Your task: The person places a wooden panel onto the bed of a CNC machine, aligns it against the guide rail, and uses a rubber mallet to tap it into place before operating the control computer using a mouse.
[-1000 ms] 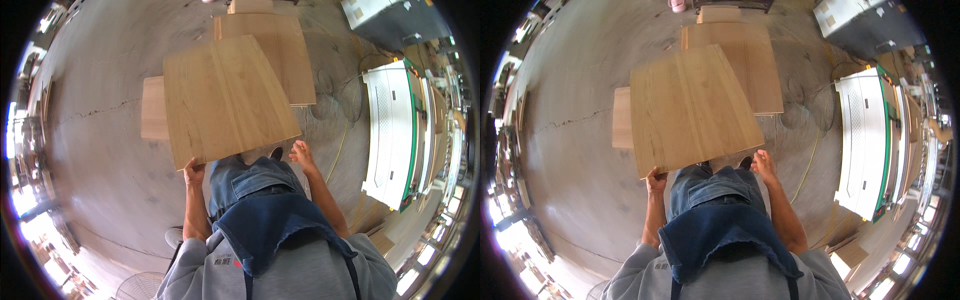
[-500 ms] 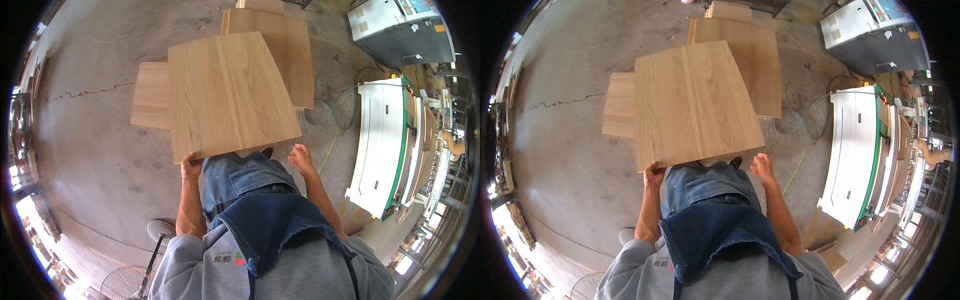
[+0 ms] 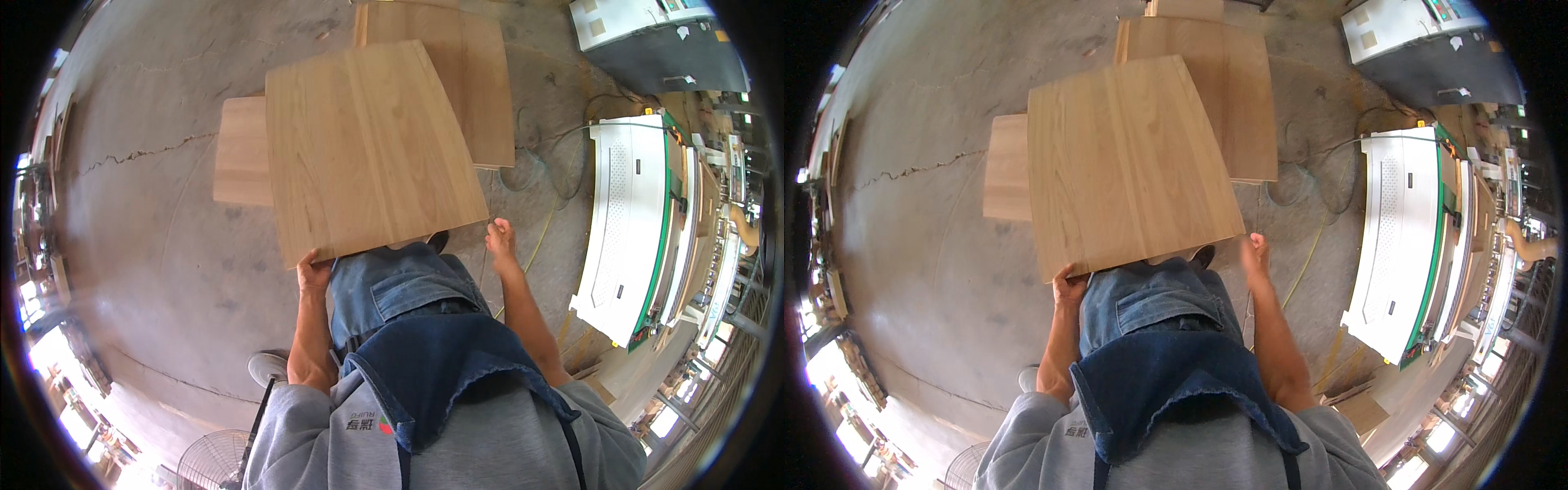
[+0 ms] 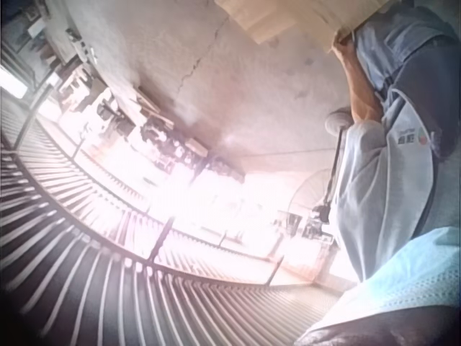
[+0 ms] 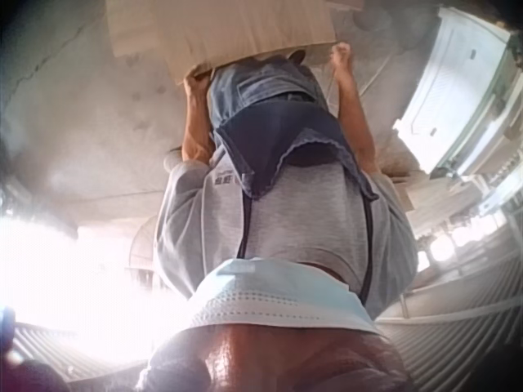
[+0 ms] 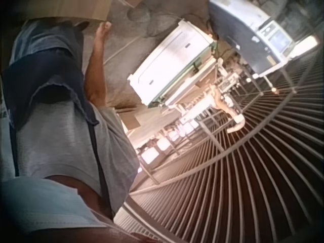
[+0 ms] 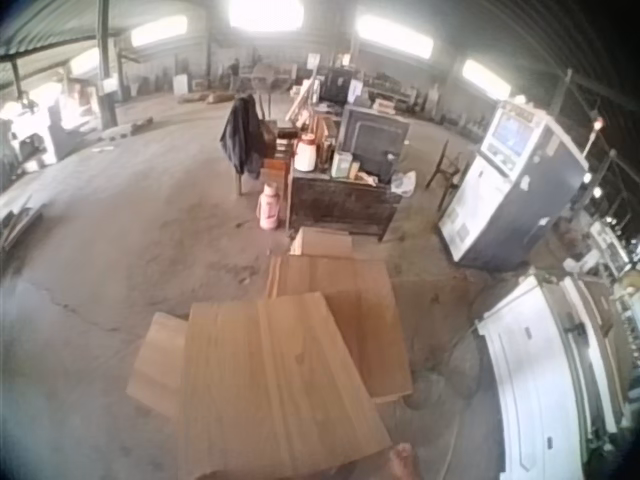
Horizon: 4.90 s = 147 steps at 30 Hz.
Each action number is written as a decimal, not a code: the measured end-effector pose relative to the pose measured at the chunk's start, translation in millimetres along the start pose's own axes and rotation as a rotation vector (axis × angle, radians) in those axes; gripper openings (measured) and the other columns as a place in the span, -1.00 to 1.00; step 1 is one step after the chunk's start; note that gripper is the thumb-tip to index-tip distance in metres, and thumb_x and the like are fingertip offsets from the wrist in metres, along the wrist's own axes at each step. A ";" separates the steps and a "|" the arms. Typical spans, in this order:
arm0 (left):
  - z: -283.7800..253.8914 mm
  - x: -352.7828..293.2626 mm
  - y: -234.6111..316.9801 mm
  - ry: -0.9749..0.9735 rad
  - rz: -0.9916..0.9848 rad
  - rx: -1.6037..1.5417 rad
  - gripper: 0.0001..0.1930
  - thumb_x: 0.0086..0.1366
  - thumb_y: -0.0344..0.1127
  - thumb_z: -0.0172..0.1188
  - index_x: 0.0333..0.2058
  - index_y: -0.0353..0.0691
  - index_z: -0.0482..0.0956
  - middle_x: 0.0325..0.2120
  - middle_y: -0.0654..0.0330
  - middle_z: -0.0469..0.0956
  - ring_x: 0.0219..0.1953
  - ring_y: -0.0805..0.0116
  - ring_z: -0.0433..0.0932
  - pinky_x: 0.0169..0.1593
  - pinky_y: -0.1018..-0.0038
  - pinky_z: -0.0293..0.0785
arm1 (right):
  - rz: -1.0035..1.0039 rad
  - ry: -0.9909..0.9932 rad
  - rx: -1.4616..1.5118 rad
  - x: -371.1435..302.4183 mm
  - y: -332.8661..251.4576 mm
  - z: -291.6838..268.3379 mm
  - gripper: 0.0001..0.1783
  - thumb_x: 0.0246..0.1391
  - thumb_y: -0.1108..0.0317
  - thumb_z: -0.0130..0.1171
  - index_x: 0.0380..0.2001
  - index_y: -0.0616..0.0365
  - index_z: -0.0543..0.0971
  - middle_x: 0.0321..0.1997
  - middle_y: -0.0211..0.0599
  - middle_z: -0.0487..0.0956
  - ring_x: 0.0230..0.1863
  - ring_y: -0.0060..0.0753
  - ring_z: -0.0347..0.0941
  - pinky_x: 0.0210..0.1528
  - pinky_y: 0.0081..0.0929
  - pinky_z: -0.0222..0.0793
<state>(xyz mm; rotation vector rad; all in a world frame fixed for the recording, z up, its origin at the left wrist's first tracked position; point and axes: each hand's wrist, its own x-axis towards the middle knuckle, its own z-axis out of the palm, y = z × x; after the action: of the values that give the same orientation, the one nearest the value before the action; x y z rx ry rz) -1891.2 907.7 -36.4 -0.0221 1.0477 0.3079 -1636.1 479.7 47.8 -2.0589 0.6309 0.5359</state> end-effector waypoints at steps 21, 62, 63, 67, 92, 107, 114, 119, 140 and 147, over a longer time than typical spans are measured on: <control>6.1 -24.6 -38.1 0.030 0.016 0.054 -0.56 0.09 -0.58 0.17 0.01 -0.27 0.47 -0.04 0.03 0.55 0.02 -0.06 0.50 0.13 -0.12 0.44 | -0.445 0.073 -0.729 106.8 -16.5 25.2 -0.32 0.26 -0.07 -0.03 0.27 0.19 0.28 0.20 0.12 0.46 0.26 0.11 0.35 0.28 -0.07 0.24; -198.9 -173.1 -99.2 -0.139 0.283 2.147 -0.71 0.27 -0.26 0.19 -0.08 -0.23 0.61 -0.22 0.08 0.64 -0.22 0.23 0.64 -0.18 0.34 0.58 | 0.304 -0.341 0.296 -76.6 261.0 -115.3 -0.70 0.20 0.07 0.11 -0.24 0.08 0.53 -0.33 -0.26 0.60 -0.37 -0.40 0.57 -0.31 -0.40 0.51; -201.4 -171.3 -102.0 -0.163 0.305 2.182 -0.72 0.27 -0.26 0.19 -0.08 -0.23 0.61 -0.22 0.08 0.64 -0.21 0.23 0.64 -0.17 0.35 0.58 | 0.347 -0.333 0.266 -76.0 262.7 -117.4 -0.69 0.20 0.06 0.11 -0.24 0.08 0.53 -0.33 -0.25 0.60 -0.36 -0.39 0.57 -0.30 -0.40 0.51; -199.2 -160.1 -105.0 -0.261 0.396 2.288 -0.73 0.27 -0.25 0.19 -0.10 -0.21 0.63 -0.23 0.09 0.65 -0.21 0.23 0.64 -0.16 0.35 0.58 | 0.418 -0.321 0.284 -81.1 275.1 -118.5 -0.72 0.21 0.09 0.10 -0.23 0.07 0.53 -0.34 -0.25 0.59 -0.38 -0.38 0.56 -0.32 -0.41 0.50; -140.8 -118.5 -125.9 -0.431 0.528 2.051 -0.73 0.21 -0.13 0.12 -0.30 -0.18 0.66 -0.30 -0.03 0.63 -0.18 0.08 0.61 -0.10 0.28 0.52 | -0.430 -0.330 -0.488 -109.6 391.7 -117.4 -0.78 0.04 0.35 0.00 -0.54 0.11 0.62 -0.45 -0.03 0.59 -0.39 -0.02 0.57 -0.39 -0.17 0.45; -155.4 -124.8 -105.6 -0.236 0.439 2.357 -0.74 0.21 -0.19 0.16 -0.22 -0.19 0.65 -0.28 0.02 0.64 -0.21 0.12 0.63 -0.13 0.27 0.53 | 0.448 -0.355 0.298 -84.9 274.6 -107.1 -0.77 0.18 0.20 0.09 -0.20 0.11 0.53 -0.35 -0.22 0.58 -0.43 -0.37 0.53 -0.37 -0.42 0.49; -124.3 -91.8 -86.2 -0.274 0.368 2.368 -0.73 0.22 -0.20 0.16 -0.19 -0.19 0.64 -0.27 0.03 0.64 -0.22 0.13 0.63 -0.13 0.26 0.53 | 0.356 -0.287 0.293 -65.7 244.5 -66.6 -0.80 0.10 0.26 0.06 -0.33 0.13 0.56 -0.40 -0.22 0.60 -0.50 -0.36 0.52 -0.47 -0.42 0.47; -77.4 -45.4 -65.4 -0.343 0.316 2.411 -0.73 0.22 -0.21 0.16 -0.16 -0.20 0.64 -0.27 0.04 0.64 -0.23 0.13 0.63 -0.14 0.25 0.53 | 0.359 -0.235 0.277 -50.8 215.9 -47.9 -0.80 0.09 0.25 0.06 -0.38 0.12 0.57 -0.48 -0.30 0.54 -0.56 -0.42 0.44 -0.52 -0.45 0.41; 101.4 -127.3 -61.6 0.285 0.164 1.254 -0.57 0.32 -0.21 0.18 0.12 -0.20 0.43 -0.17 0.04 0.61 -0.26 0.20 0.64 -0.19 0.34 0.60 | -0.115 -0.061 -0.449 217.0 140.1 -3.6 -0.69 0.09 0.23 0.11 -0.41 0.34 0.55 -0.50 -0.03 0.56 -0.38 0.06 0.54 -0.32 -0.06 0.41; -44.9 -249.5 -93.0 0.368 0.248 1.687 -0.66 0.32 -0.20 0.16 -0.04 -0.31 0.63 -0.18 0.12 0.66 -0.08 0.35 0.58 0.02 0.37 0.51 | 0.126 -0.163 -0.366 293.9 110.1 -7.4 -0.32 0.07 0.03 0.16 0.08 0.42 0.43 0.05 0.14 0.55 0.03 0.19 0.49 0.05 -0.09 0.40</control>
<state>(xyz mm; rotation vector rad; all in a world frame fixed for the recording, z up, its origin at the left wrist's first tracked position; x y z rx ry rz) -2020.0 751.5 142.3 1.6155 1.3977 -0.4512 -1474.6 353.4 -189.9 -2.2926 0.6020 0.9408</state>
